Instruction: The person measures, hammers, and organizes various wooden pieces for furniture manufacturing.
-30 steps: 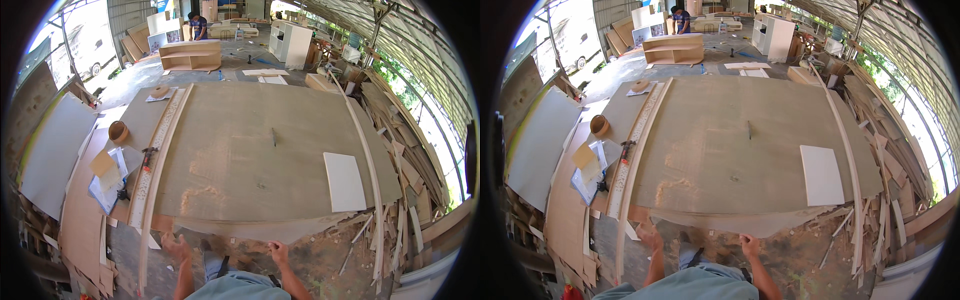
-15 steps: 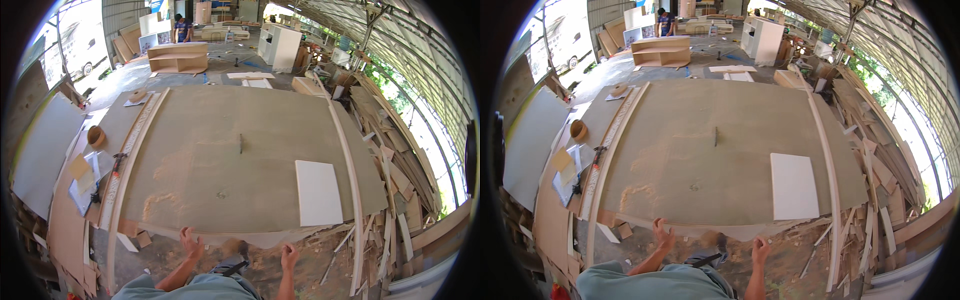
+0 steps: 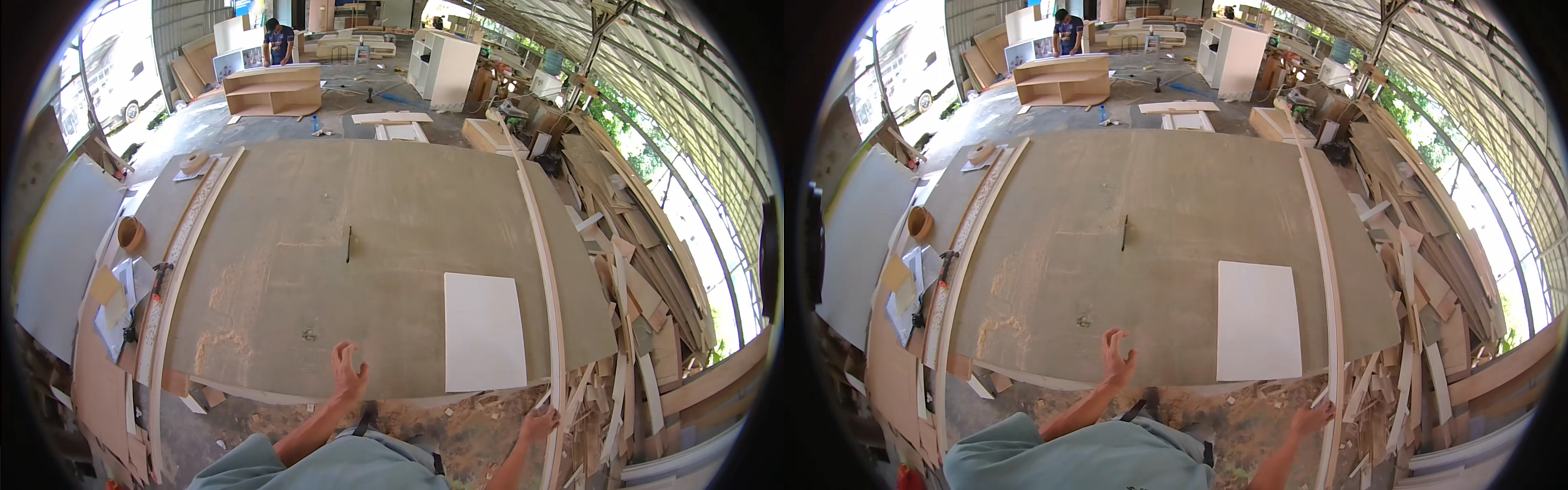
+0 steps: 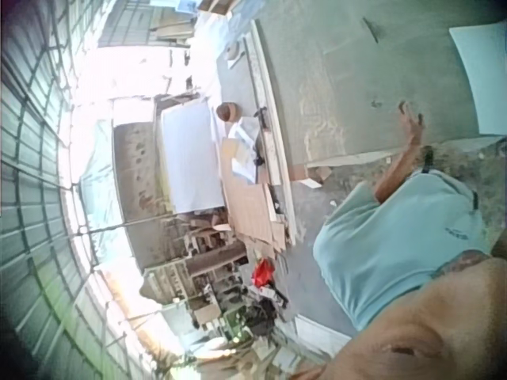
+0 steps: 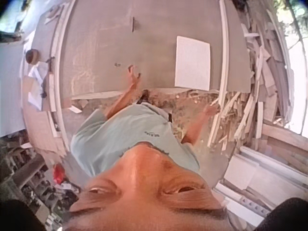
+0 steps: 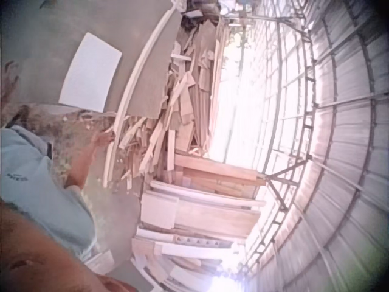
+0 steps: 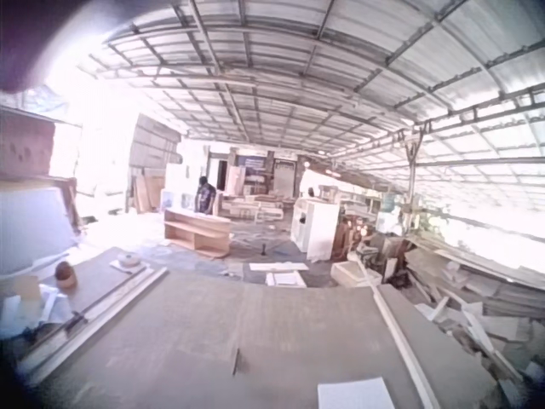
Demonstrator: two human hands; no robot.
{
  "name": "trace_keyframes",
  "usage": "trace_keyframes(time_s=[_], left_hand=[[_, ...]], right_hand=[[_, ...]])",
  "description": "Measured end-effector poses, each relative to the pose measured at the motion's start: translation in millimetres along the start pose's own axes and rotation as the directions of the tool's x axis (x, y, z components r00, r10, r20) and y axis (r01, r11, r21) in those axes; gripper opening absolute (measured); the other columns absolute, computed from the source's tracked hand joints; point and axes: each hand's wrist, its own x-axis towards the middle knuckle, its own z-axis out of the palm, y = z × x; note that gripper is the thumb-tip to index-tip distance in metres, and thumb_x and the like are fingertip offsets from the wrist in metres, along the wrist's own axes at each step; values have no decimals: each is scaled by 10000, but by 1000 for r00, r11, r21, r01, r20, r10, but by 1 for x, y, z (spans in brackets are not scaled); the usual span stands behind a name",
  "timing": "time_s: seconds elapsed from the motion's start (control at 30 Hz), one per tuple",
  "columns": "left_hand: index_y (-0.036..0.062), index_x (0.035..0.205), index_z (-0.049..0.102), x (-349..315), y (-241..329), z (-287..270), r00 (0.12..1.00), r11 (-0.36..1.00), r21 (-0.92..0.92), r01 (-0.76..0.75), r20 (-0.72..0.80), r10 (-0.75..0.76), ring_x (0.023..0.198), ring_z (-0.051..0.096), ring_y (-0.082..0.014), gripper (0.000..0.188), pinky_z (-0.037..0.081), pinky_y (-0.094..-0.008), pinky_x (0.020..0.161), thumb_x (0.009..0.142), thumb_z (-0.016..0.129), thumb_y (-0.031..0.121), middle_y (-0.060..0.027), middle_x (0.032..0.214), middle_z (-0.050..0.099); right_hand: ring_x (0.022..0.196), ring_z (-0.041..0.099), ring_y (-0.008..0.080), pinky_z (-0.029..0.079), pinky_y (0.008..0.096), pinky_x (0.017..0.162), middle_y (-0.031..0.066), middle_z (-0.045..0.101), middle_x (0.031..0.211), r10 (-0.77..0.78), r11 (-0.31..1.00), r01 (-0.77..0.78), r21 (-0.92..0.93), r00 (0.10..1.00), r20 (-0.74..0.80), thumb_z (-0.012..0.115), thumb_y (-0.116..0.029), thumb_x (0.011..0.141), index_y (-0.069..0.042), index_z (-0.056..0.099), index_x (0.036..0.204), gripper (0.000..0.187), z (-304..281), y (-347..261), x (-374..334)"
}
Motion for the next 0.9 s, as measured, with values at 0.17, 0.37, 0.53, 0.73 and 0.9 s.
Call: trace_keyframes(time_s=[0.17, 0.37, 0.53, 0.73, 0.9], left_hand=[[46, 1081, 576, -22, -25, 2, 1000, 999, 35, 2, -10, -2, 1113, 517, -333, 349, 416, -429, 947, 744, 660, 6, -151, 1133, 532], [24, 1035, 606, -88, -24, 3, 875, 872, -193, 450, -101, -474, 920, 601, -269, 275, 496, -355, 748, 767, 662, 40, -132, 950, 602], [4, 1035, 618, -107, 29, 50, 904, 902, -65, 426, 54, -423, 902, 616, -278, 299, 505, -350, 720, 807, 706, 176, -143, 956, 633], [20, 1367, 434, -64, 109, 170, 890, 872, 325, 365, 154, -430, 1268, 420, -360, 826, 348, -436, 1057, 745, 789, 433, -238, 1333, 463], [85, 1539, 135, -61, 188, 238, 758, 710, 578, 403, 223, -613, 1414, 228, -419, 1263, 218, -547, 1135, 615, 842, 575, -264, 1528, 203]], right_hand=[[1356, 343, 405, 315, 512, 1116, 233, 395, 1404, -64, 976, 86, -202, 991, 116, 800, -296, 739, -25, 371, 1411, 842, 10, 12, 59], [1324, 393, 428, 386, 525, 1044, 245, 451, 1366, -98, 978, 151, -145, 942, 321, 786, -295, 669, -33, 455, 1351, 802, -6, -5, 116], [1009, 638, 422, 501, 501, 892, 276, 661, 1050, -239, 969, 193, 152, 881, 409, 700, -266, 688, 30, 611, 1131, 540, 42, 30, 154], [1045, 620, 418, 493, 491, 893, 239, 654, 1094, -134, 991, 104, 89, 867, 479, 739, -410, 709, -15, 597, 1119, 587, 46, 27, 150], [1074, 611, 404, 477, 482, 919, 227, 657, 1105, -170, 981, 106, 160, 870, 464, 753, -455, 711, -21, 583, 1161, 648, 46, 36, 153]])
